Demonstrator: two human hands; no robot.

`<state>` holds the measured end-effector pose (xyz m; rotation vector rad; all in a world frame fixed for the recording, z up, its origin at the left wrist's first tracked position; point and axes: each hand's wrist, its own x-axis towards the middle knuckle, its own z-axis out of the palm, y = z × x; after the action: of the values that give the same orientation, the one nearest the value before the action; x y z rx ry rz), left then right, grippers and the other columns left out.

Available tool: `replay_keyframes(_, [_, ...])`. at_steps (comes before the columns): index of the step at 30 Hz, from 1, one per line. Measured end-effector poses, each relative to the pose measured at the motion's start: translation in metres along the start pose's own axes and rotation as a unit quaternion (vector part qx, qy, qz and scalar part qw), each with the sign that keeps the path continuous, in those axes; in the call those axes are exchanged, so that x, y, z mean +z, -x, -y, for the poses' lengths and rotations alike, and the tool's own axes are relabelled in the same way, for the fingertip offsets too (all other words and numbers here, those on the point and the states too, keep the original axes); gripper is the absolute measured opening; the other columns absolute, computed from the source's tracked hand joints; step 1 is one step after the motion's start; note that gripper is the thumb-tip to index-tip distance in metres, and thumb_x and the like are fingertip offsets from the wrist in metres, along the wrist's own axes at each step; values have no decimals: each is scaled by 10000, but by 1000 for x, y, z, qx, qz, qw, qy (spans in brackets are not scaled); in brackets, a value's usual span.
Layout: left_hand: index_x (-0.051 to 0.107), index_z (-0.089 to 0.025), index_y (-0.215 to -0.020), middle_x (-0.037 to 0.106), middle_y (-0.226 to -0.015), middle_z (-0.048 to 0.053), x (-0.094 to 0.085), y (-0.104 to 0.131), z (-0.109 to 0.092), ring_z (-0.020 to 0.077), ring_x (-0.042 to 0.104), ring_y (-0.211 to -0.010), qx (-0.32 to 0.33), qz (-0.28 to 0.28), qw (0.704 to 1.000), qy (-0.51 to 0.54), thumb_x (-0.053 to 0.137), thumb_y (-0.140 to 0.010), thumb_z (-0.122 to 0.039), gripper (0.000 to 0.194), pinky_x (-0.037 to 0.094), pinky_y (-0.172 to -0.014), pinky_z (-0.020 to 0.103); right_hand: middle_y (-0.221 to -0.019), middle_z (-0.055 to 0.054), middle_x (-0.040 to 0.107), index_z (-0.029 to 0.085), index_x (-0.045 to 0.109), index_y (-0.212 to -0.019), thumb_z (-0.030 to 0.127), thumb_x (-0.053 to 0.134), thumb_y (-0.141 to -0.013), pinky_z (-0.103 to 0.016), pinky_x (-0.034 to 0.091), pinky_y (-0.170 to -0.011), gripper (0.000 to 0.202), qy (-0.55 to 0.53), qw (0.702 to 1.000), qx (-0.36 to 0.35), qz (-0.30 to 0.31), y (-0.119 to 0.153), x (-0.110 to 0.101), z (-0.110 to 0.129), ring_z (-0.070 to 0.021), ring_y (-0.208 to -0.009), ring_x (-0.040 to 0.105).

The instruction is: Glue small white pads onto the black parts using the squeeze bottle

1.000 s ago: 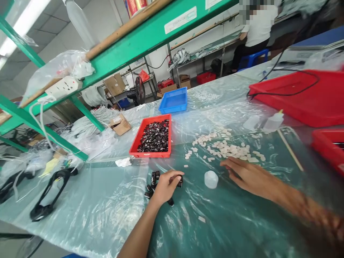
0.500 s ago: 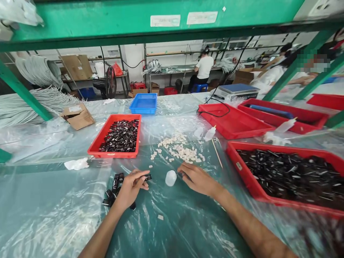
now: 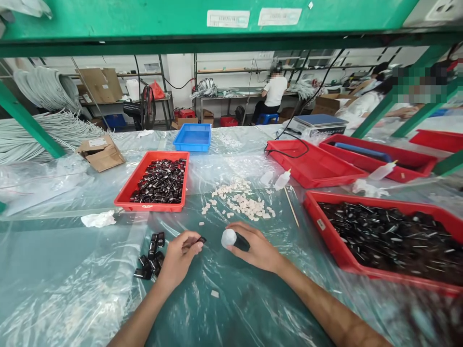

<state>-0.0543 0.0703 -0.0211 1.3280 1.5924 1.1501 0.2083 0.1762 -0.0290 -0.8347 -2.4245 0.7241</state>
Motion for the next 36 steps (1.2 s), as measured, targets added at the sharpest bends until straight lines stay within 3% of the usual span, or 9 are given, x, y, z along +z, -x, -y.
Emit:
replay_keyframes(5, [715,-360,-1059,825,-1075,30,3,13,1,295,801,-1029,100,-15,992,-73,657,-1006,-450,119,701,-944,481,-1251,13,803,507,481,-1404,390,628,-997,-435,707,-892,449,-47,999,0,-19,5,2,10,-281,-1069,822])
replay_keyframes(8, [712,-415,-1149,859,-1133,12,5,18,6,306,841,-1063,129,-13,987,-94,645,-1036,-460,139,722,-946,483,-1267,3,797,567,438,-1469,416,622,-1003,-452,714,-829,524,-51,997,-34,-40,9,1,14,-315,-1071,816])
replay_keyframes(12, [735,-403,-1173,884,-1131,11,5,19,8,316,868,-1016,155,-52,983,-79,687,-1022,-474,174,753,-918,486,-1299,-15,791,595,427,-1523,365,624,-1025,-471,721,-875,583,-59,991,-93,-76,11,-5,20,-332,-1143,806])
replay_keyframes(15, [742,-372,-1239,898,-1146,30,4,18,4,314,874,-1042,179,-71,978,-85,686,-1034,-437,222,755,-935,473,-1287,-28,790,569,457,-1533,317,649,-1024,-469,716,-908,599,-57,989,-110,-86,11,-8,25,-322,-1134,805])
replay_keyframes(25, [766,-367,-1204,895,-1168,62,4,21,-7,304,872,-1027,237,-36,964,-118,629,-1084,-354,182,740,-946,498,-1332,-94,729,487,513,-1530,282,661,-1023,-449,732,-885,567,-37,985,-123,-114,19,-6,33,-319,-1166,791])
replay_keyframes(30, [744,-320,-1230,884,-1152,68,5,19,-8,269,867,-1023,289,-52,943,-159,621,-1096,-273,189,741,-921,433,-1275,-95,769,448,527,-1533,246,705,-999,-459,725,-902,598,-11,981,-139,-138,20,-9,39,-308,-1080,814])
replay_keyframes(36, [710,-229,-1245,857,-1123,84,8,19,-11,221,851,-999,348,-46,918,-183,634,-1080,-153,197,726,-869,337,-1144,-120,793,278,595,-1413,151,744,-953,-439,731,-837,500,16,963,-207,-171,21,-18,47,-292,-977,828])
